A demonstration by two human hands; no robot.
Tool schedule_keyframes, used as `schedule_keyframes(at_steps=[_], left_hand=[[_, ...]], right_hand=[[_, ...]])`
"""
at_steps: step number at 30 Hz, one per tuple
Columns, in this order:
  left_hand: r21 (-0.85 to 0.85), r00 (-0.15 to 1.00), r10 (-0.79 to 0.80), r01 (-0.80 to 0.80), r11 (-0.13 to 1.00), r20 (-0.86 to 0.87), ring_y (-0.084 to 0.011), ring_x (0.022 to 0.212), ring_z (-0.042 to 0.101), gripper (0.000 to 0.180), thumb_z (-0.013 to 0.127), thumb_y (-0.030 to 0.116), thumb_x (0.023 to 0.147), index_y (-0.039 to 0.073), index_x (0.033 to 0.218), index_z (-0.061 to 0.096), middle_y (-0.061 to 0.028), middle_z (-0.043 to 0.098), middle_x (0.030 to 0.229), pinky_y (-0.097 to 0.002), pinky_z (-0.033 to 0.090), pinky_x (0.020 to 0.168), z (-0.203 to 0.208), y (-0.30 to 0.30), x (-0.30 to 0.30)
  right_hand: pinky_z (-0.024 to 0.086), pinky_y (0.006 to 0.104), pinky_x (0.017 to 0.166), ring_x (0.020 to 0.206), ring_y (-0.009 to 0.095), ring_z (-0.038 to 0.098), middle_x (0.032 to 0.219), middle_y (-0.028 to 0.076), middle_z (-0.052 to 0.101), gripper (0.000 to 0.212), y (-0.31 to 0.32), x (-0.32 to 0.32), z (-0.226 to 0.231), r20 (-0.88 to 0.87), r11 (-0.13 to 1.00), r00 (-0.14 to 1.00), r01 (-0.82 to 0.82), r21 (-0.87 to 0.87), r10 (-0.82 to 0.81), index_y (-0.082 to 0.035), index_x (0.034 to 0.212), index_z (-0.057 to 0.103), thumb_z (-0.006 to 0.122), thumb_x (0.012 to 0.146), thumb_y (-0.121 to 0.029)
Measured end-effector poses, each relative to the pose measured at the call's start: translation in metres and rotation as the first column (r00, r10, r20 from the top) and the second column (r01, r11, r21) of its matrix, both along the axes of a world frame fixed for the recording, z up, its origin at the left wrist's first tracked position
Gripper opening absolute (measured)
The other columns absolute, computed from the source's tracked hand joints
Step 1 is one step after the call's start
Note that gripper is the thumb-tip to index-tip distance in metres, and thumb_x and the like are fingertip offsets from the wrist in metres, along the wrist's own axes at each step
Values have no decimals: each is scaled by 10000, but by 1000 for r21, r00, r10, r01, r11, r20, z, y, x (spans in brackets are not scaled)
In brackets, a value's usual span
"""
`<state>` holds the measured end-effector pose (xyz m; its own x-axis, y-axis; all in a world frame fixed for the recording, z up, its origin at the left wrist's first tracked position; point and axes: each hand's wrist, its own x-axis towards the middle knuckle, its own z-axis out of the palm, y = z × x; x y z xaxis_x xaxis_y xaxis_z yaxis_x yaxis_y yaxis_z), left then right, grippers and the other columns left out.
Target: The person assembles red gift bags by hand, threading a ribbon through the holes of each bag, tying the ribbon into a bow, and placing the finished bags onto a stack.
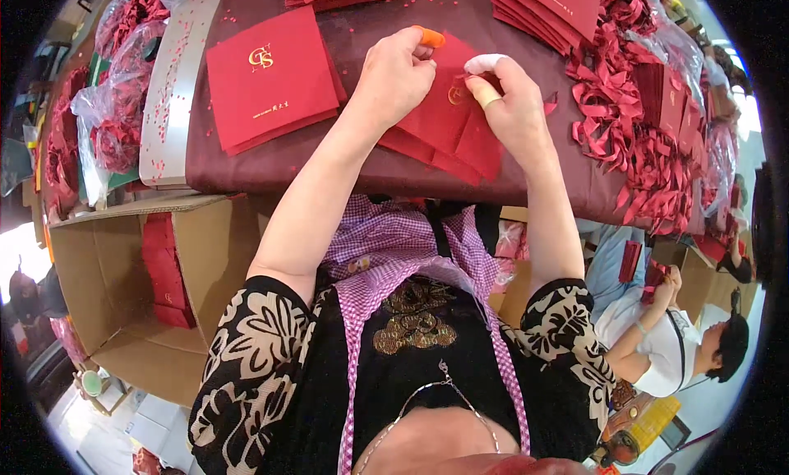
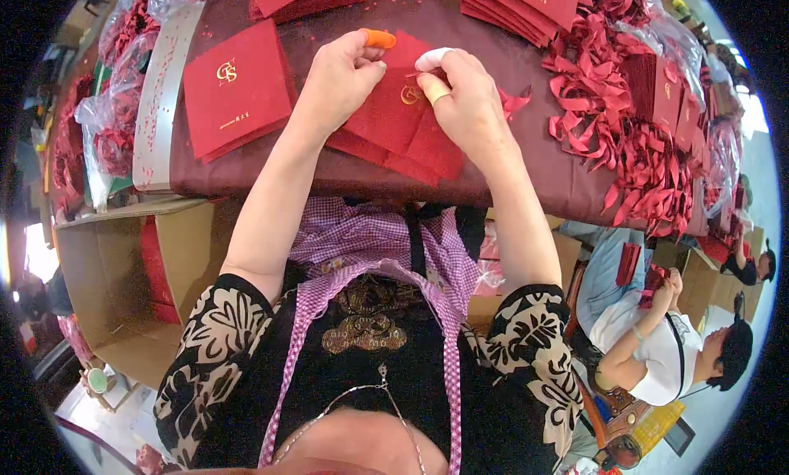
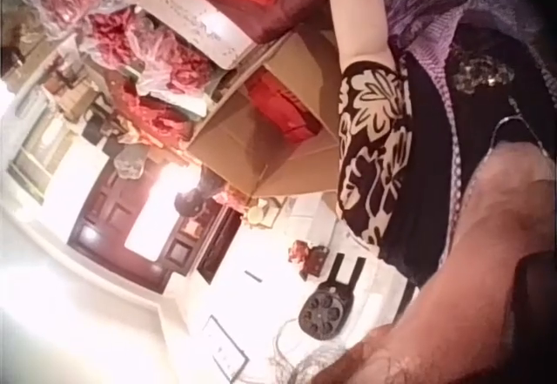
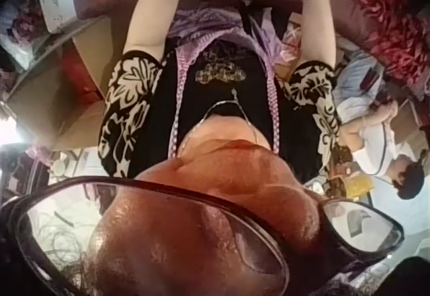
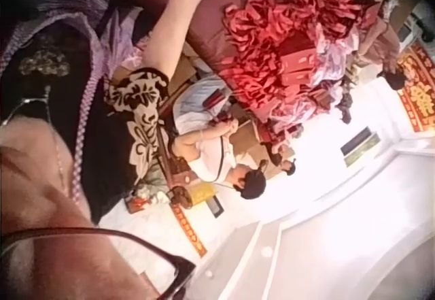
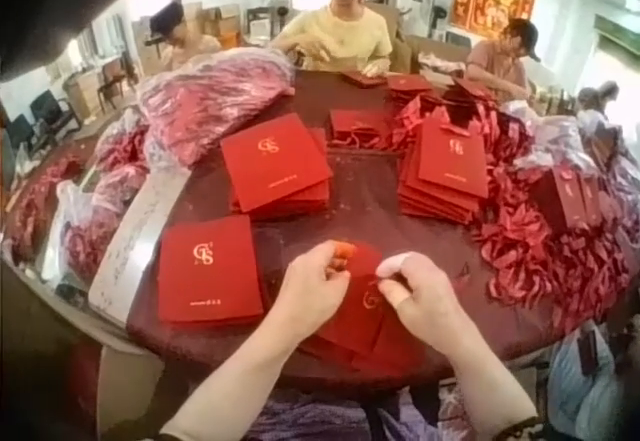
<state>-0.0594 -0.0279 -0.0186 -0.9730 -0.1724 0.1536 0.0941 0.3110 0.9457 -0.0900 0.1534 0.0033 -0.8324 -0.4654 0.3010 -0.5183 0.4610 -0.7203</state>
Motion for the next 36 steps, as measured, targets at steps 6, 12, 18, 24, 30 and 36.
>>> schedule_keyframes(at_steps=[6, 12, 18, 24, 30, 36], left_hand=[[127, 995, -92, 88, 988, 24, -102, 922, 594, 316, 576, -42, 827, -28, 1139, 622, -68, 653, 1012, -237, 482, 833, 4, 1, 0], [139, 993, -89, 99, 985, -76, -80, 867, 575, 329, 564, -48, 832, -8, 1152, 627, -37, 653, 1000, -226, 477, 809, 3, 4, 2], [92, 987, -104, 115, 989, -121, -56, 805, 549, 326, 569, -41, 832, 6, 1147, 638, -13, 654, 956, -208, 464, 769, 7, 9, 5], [75, 990, -96, 104, 992, -103, -53, 799, 543, 321, 578, -29, 835, 21, 1147, 634, -19, 646, 945, -201, 461, 738, 10, 10, 6], [54, 992, -78, 83, 995, -102, -59, 782, 549, 327, 595, -34, 827, 21, 1147, 631, -24, 644, 932, -203, 467, 724, 13, 13, 7], [-155, 966, -89, 52, 987, -241, -104, 768, 595, 350, 587, -51, 804, 33, 1142, 629, -77, 653, 893, -233, 493, 698, 6, 12, 4]], right_hand=[[482, 397, 817, 910, 325, 614, 928, 152, 654, 130, -2, 1, -6, -113, 997, 991, 76, 15, -74, -3, 931, 629, 643, 847, -102], [453, 410, 820, 872, 319, 603, 881, 125, 647, 107, 0, 3, -10, -308, 995, 949, 86, 52, -66, -25, 889, 613, 642, 853, -122], [445, 409, 814, 868, 312, 604, 876, 117, 649, 109, 1, 2, -5, -331, 994, 940, 97, 41, -78, -27, 886, 609, 636, 857, -129], [444, 413, 819, 875, 318, 607, 870, 131, 651, 127, -1, 1, 1, -326, 992, 942, 102, 72, -73, -18, 865, 602, 628, 860, -143], [449, 419, 822, 873, 329, 608, 871, 138, 650, 124, 0, 2, 7, -308, 990, 950, 88, 113, -49, -15, 861, 595, 613, 865, -138], [450, 422, 785, 837, 328, 602, 833, 136, 631, 107, 1, -1, 4, -377, 981, 926, 71, 180, 2, -25, 855, 580, 604, 863, -130]])
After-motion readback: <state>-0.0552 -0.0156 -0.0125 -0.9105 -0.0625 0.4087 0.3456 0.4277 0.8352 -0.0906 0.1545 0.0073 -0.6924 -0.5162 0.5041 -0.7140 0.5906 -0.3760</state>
